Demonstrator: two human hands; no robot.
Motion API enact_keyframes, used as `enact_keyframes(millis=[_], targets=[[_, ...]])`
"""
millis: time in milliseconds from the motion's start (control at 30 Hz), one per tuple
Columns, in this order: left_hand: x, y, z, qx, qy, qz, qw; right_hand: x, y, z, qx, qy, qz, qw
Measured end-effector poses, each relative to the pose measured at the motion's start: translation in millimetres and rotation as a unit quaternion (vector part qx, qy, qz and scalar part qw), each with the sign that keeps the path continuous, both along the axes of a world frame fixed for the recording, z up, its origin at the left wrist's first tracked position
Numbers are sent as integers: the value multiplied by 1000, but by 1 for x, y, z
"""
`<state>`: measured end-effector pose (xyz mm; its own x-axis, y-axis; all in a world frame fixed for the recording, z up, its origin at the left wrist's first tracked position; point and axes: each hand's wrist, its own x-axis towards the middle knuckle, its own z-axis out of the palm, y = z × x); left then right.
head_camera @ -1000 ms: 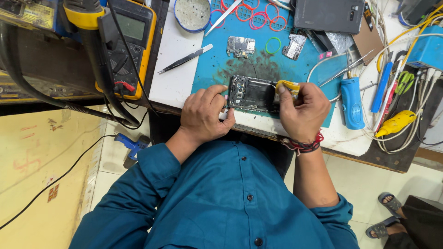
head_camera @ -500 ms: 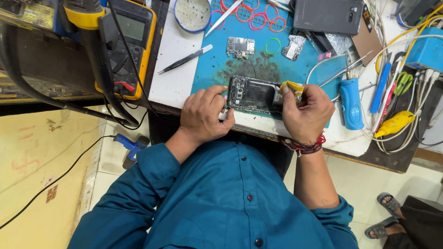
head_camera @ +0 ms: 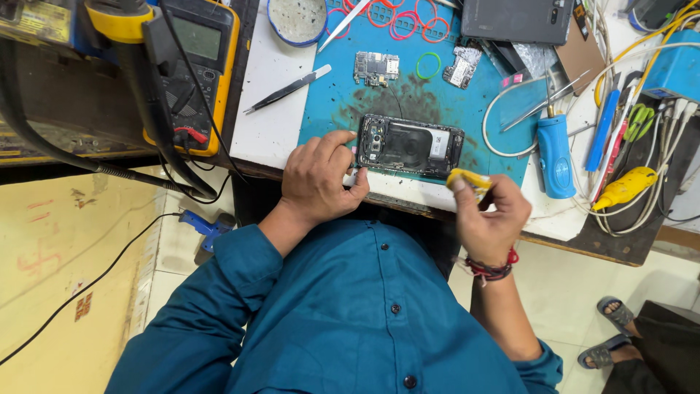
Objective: The person cleans the interior of a disassembled smartphone with a yellow cloth, then uses a blue electric screwdriver to remove screws from the phone's frame. The person continues to clean the interior and handles a new battery, placing it into the phone chassis.
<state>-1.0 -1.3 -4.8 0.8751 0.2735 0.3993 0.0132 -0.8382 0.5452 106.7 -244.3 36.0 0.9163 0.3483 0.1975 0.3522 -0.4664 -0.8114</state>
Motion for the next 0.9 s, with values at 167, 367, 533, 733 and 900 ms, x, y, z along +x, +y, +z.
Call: enact_keyframes(millis=[167,367,533,733,900], targets=[[1,-1,-1,7,1,2,1000,-10,14,-4,-37,-31,28,998],[1,-1,0,6,-2,3,1000,-10,26,1,-55,-66,53,995],[0,-1,0,10,-4,4,1000,-10,24,3,-63,-66,42,995],[1,-1,-2,14,4,2,1000,-11,29,-1,-56,-76,54,994],[0,-1,-2,14,0,2,1000,-4,23,1,-75,-88,6,993]])
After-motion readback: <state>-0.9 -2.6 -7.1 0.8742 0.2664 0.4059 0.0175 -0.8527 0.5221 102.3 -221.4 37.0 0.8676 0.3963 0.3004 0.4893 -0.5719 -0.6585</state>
